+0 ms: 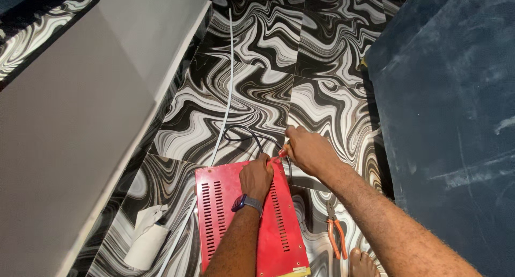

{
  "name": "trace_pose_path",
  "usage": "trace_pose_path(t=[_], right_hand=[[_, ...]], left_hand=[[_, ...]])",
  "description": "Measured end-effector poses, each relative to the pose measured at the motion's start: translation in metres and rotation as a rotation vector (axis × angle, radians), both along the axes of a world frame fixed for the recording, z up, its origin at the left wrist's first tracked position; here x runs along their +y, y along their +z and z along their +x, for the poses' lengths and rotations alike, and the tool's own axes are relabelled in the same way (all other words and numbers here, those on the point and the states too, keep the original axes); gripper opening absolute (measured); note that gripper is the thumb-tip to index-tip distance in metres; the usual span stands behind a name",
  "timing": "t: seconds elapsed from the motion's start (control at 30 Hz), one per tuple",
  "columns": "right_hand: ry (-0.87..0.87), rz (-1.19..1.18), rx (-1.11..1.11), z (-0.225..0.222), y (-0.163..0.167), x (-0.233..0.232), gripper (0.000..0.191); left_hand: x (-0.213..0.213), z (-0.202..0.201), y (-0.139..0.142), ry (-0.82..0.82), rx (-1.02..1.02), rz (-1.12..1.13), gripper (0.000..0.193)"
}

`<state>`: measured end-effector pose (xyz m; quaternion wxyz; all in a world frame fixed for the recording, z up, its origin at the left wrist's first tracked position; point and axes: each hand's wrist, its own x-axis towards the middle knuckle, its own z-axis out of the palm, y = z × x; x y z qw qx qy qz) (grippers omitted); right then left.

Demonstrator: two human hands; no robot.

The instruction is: The person kneels on a patterned tiled floor and uses a screwdriver to unscrew the casing of a red electrical appliance, then manipulates the black power cable and connectors at its rear panel.

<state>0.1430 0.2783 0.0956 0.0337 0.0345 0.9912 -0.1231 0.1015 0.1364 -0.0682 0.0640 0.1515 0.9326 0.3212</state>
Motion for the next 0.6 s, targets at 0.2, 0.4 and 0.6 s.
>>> trace_pose_path(t=[0.2, 0.4, 0.6], right_hand=[[0.289, -0.169, 0.021, 0.007, -0.005, -0.002, 0.023], [0.362, -0.224, 0.084, 0.009, -0.007, -0.004, 0.029], [0.328, -0.288, 0.078, 0.013, 0.004, -0.007, 0.027]], left_hand=[[0.001, 0.002, 0.002, -0.073, 0.058, -0.029, 0.021], [0.0, -0.001, 0.001, -0.091, 0.04, -0.028, 0.02], [0.011, -0.005, -0.004, -0.067, 0.033, -0.012, 0.019]])
